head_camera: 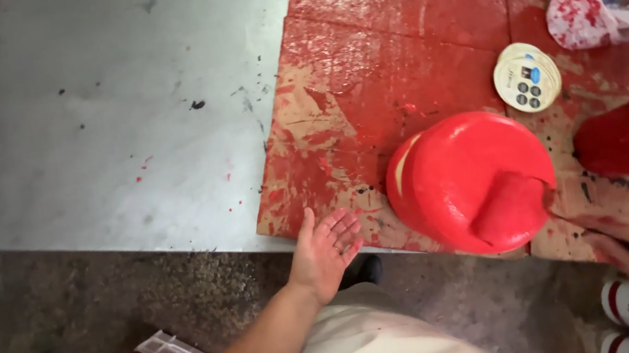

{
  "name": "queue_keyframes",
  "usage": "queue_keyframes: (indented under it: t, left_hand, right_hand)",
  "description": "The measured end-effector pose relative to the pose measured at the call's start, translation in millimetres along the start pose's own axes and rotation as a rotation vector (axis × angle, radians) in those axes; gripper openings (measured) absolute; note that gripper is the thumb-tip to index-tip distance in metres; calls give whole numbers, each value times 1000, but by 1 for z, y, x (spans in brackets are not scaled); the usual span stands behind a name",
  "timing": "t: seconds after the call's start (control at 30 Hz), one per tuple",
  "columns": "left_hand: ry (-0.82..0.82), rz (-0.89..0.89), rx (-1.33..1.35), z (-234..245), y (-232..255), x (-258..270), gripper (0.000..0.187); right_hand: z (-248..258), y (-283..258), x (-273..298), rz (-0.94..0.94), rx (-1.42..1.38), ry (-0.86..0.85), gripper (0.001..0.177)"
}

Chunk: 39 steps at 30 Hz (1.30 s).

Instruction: Coating cheese wheels with red wax, applying labels to both sides, and placing them into a transport crate.

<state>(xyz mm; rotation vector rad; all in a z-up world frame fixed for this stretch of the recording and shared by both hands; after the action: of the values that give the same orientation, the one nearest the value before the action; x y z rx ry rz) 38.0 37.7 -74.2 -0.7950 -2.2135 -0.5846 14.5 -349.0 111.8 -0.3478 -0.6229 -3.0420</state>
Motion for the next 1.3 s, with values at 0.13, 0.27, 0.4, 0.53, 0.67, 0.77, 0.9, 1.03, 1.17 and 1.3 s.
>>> queue_keyframes:
  t: [0.13, 0.27, 0.4, 0.53, 0.67, 0.77, 0.9, 1.03, 1.17, 1.3]
  left_hand:
    - [-16, -35, 51, 7, 2, -6, 81]
    - [-20, -77, 91, 10, 5, -9, 78]
    - [-12, -111, 125, 17, 7, -7, 76]
    - [55, -185, 178, 21, 14, 4, 78]
    - [115, -232, 255, 31, 10, 1, 76]
    - [147, -246, 231, 22, 7, 4, 78]
    - [128, -252, 243, 18, 0, -8, 78]
    - [129, -225, 213, 11, -7, -17, 79]
    - [68, -199, 199, 13, -12, -34, 74]
    - [44, -181, 144, 6, -7, -35, 77]
  right_hand:
    - [26, 7, -19, 38, -401, -5, 41]
    - [47, -16, -56, 383, -460, -31, 38]
    - [64, -56, -92, 721, -438, -14, 36]
    - [103, -110, -104, 1013, -349, 106, 31]
    - [91, -143, -136, 1141, -144, 44, 38]
    - [91, -144, -177, 1035, -205, -18, 47]
    - [59, -76, -224, 640, 22, -196, 65]
    - [-2, 29, -210, 333, 164, 4, 46]
    - [-71, 108, -134, -63, -3, -103, 48]
    - [-99, 100, -38, -216, -324, -156, 50]
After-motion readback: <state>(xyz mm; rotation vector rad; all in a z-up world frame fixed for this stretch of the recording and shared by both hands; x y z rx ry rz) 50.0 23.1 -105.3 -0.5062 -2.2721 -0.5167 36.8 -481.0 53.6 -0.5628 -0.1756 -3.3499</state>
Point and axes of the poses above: each hand's wrist, its own x-axis away from the middle knuckle, its own z-axis out of the back of the hand, y = z × x, the point moved 8 cm from there along -x, towards the middle knuckle
